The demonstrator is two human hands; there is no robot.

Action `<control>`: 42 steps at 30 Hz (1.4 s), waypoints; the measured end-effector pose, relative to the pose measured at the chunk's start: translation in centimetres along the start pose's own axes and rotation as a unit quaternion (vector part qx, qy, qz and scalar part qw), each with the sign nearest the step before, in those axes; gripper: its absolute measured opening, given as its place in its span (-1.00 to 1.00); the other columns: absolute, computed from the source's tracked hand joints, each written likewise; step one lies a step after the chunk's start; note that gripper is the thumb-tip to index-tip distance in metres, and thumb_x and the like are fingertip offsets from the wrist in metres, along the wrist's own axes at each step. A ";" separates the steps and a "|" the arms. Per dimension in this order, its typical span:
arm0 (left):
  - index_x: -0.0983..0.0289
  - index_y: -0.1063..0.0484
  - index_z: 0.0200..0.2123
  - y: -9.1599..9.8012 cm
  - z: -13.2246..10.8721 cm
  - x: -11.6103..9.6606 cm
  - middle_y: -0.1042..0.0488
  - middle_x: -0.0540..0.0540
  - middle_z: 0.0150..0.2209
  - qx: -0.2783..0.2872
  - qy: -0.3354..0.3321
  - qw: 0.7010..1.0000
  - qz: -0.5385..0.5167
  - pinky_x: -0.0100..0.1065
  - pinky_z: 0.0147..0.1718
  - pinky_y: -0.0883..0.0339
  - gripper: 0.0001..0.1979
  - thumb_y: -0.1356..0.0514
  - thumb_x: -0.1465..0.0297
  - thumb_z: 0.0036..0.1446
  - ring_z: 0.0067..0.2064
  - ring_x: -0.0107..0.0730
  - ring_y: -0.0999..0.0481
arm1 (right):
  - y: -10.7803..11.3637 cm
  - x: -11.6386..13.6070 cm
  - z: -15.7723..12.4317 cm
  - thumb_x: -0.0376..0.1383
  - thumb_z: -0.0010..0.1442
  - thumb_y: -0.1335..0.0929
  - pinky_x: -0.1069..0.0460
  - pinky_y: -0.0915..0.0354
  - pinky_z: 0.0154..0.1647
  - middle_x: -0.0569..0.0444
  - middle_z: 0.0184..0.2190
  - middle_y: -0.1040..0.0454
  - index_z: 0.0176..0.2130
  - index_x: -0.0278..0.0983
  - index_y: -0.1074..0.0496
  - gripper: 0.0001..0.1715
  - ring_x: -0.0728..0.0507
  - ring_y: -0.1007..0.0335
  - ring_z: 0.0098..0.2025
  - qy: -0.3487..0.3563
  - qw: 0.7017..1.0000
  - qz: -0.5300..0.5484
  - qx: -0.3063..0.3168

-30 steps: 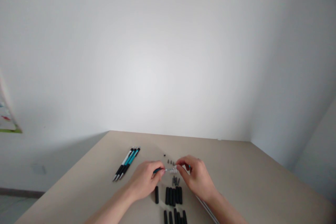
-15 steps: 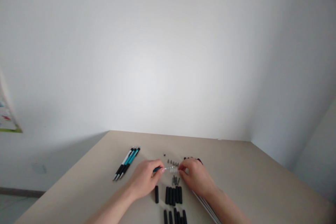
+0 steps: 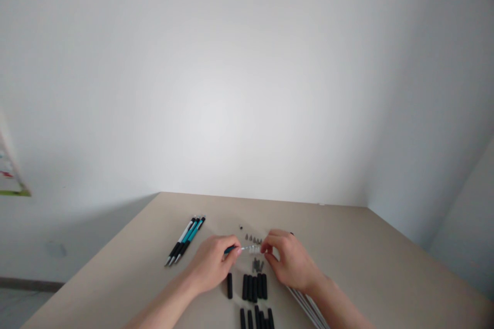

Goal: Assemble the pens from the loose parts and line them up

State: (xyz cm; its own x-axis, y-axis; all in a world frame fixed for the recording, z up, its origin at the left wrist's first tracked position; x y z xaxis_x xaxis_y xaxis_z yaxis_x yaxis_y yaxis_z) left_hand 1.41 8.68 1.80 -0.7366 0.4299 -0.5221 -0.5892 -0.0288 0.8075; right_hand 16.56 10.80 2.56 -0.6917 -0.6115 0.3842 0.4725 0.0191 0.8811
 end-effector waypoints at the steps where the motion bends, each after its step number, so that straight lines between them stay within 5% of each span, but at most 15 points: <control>1: 0.23 -0.41 -0.41 0.0 0.0 0.0 -0.48 -0.03 -0.49 0.000 0.000 1.000 0.002 -0.51 -0.42 -0.15 -0.74 -0.01 0.33 0.26 -0.43 -0.43 -0.42 | -0.1 0.3 -0.1 -0.50 0.01 -0.30 0.10 -0.16 -0.24 0.10 -0.38 -0.49 -0.35 -0.22 -0.51 -0.73 -0.08 -0.38 -0.27 0.014 1.000 -0.001 0.016; 11: 0.23 -0.43 -0.40 0.0 0.1 -0.1 -0.49 -0.02 -0.49 0.010 0.003 1.000 0.007 -0.50 -0.43 -0.16 -0.73 -0.01 0.32 0.27 -0.43 -0.42 -0.43 | -0.9 0.1 -0.2 -0.44 0.00 -0.34 0.08 -0.16 -0.25 0.10 -0.37 -0.50 -0.41 -0.22 -0.52 -0.83 -0.09 -0.40 -0.27 0.000 0.996 -0.018 0.083; 21: 0.23 -0.44 -0.40 0.1 0.0 -0.1 -0.49 -0.02 -0.50 0.007 0.006 1.000 0.008 -0.51 -0.46 -0.15 -0.74 -0.01 0.32 0.26 -0.45 -0.44 -0.42 | 0.6 -0.4 0.4 -0.46 0.16 -0.24 0.07 -0.21 -0.14 0.02 -0.24 -0.46 -0.27 -0.26 -0.51 -0.73 -0.10 -0.37 -0.16 -0.011 1.000 -0.005 -0.026; 26: 0.23 -0.43 -0.40 0.1 0.1 -0.1 -0.49 -0.01 -0.49 0.006 0.006 1.000 0.000 -0.51 -0.46 -0.16 -0.73 0.00 0.33 0.27 -0.45 -0.43 -0.42 | 0.4 -1.0 0.5 -0.53 0.14 -0.19 0.07 -0.21 -0.07 0.00 -0.17 -0.46 -0.20 -0.27 -0.50 -0.62 -0.11 -0.36 -0.11 -0.028 0.999 -0.008 -0.033; 33: 0.23 -0.44 -0.40 0.0 0.0 -0.1 -0.49 0.00 -0.49 0.006 0.008 1.000 0.005 -0.50 -0.44 -0.16 -0.73 -0.01 0.33 0.26 -0.45 -0.42 -0.41 | 0.6 -2.6 0.5 -0.42 0.15 -0.27 0.05 -0.22 -0.17 0.03 -0.33 -0.50 -0.31 -0.26 -0.51 -0.78 -0.14 -0.40 -0.21 -0.093 0.995 -0.036 -0.011; 42: 0.23 -0.43 -0.40 0.1 0.1 -0.1 -0.49 -0.01 -0.49 0.001 0.008 1.000 0.013 -0.50 -0.43 -0.15 -0.74 -0.02 0.34 0.26 -0.44 -0.42 -0.42 | -0.4 -1.6 1.0 -0.35 0.21 -0.27 0.08 -0.21 -0.17 0.03 -0.19 -0.45 -0.13 -0.19 -0.51 -0.73 -0.11 -0.40 -0.17 -0.056 0.998 -0.031 -0.007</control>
State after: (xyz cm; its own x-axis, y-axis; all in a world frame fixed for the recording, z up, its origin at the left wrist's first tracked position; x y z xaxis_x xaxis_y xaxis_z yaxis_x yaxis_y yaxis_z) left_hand 1.44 8.72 1.98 -0.7567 0.4150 -0.5052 -0.5691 -0.0377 0.8214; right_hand 16.91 12.56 1.87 -0.7766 -0.5184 0.3580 0.4335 -0.0273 0.9007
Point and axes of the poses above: each hand's wrist, its own z-axis towards the middle knuckle, its own y-axis out of the back of the hand, x = y × z, the point moved 8 cm from there along z, towards the middle knuckle
